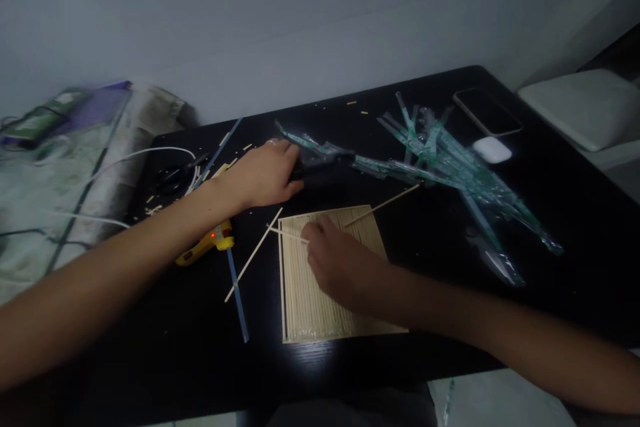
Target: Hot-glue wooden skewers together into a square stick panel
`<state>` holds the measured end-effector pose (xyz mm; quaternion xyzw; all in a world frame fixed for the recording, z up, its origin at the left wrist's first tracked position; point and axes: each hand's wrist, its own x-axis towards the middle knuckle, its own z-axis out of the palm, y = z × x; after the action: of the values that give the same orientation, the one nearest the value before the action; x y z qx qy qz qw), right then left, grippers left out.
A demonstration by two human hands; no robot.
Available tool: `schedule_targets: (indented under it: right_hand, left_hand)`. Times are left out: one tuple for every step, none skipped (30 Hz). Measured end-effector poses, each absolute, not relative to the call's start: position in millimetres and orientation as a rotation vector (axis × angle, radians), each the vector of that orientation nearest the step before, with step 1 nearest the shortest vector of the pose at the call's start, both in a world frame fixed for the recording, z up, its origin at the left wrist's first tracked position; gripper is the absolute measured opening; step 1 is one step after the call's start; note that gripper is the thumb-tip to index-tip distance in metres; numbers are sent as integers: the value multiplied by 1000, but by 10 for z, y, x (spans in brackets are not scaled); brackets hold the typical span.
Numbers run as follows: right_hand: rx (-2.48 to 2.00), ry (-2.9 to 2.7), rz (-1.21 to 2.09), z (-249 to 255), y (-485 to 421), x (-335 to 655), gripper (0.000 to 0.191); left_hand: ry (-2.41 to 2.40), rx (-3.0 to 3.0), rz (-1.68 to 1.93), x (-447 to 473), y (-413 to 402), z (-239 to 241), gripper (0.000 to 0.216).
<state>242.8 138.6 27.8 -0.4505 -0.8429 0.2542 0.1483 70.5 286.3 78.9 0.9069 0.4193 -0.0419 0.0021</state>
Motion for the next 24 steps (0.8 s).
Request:
schedule_targets:
  right_hand:
    - [-1313,-2367,767,294,1437,2443,20]
    - [-1318,-2316,792,322,1492,2461,23]
    - [-1315,-2223,837,365,1551,2480,24]
    - [-1291,-2140,887,422,1610,2498,25]
    - [-1250,-2072,918,494,1668,2513,27]
    - [-1203,-2016,915,580,1723,2524,30]
    - [-1138,-1991,879,677,1774,2529,33]
    - [-1060,-1979,824,782,1817,2526,36]
    - [-994,-1971,766,891,1852,2516,37]
    - [-957,-1966,722,999,1878,2499,39]
    - [-942,-1958,693,1101,1896,2478,39]
    - [-953,-1940,676,1193,1905,2454,39]
    - [-976,-1915,668,1272,1908,2429,38]
    - [-997,-1882,666,1336,1906,2405,36]
    - [-1007,-1846,672,1384,1902,2383,34]
    - [-1008,-1813,686,1416,1898,2364,31]
    - [-1001,-1788,702,1433,1894,2349,29]
    - [-991,-1769,716,1439,1893,2336,26]
    - [-983,-1759,724,1434,1894,2327,24]
    - [-978,-1753,720,1422,1898,2321,23]
    - [-976,-1754,705,1406,1903,2317,23]
    - [-977,-1756,686,1389,1910,2316,25]
    - [-978,-1758,670,1373,1915,2317,28]
    - [-980,-1761,660,1360,1920,2320,31]
  left_hand:
    - [1401,2816,-23,646,2795,868,27]
    - [1474,2785,93,573,2718,953,26]
    - [1545,2745,231,490,2631,1039,25]
    - [1618,2691,390,404,2538,1121,24]
    - [1674,2625,531,320,2439,1195,22]
    - [1741,2531,662,244,2340,1257,19]
    - [1808,2432,769,180,2245,1305,18]
    - [1849,2358,865,131,2159,1341,19]
    - [1845,2320,926,96,2084,1367,19]
    - [1815,2322,971,74,2023,1387,18]
    - [1782,2344,974,61,1975,1403,17]
    - [1758,2369,968,54,1941,1418,17]
    - [1745,2390,960,49,1917,1431,18]
    - [1745,2400,956,45,1902,1442,19]
    - [1751,2401,959,38,1894,1449,19]
    - [1756,2401,966,29,1890,1449,20]
    - [1755,2404,967,21,1889,1444,20]
    - [1750,2415,955,13,1888,1432,20]
    - [1741,2432,934,9,1887,1417,20]
    - [1731,2450,911,9,1885,1399,20]
    - [1720,2466,885,15,1881,1381,19]
    - [1713,2479,865,26,1876,1365,19]
    - [1710,2485,845,41,1870,1351,18]
    - [1712,2487,831,60,1864,1340,16]
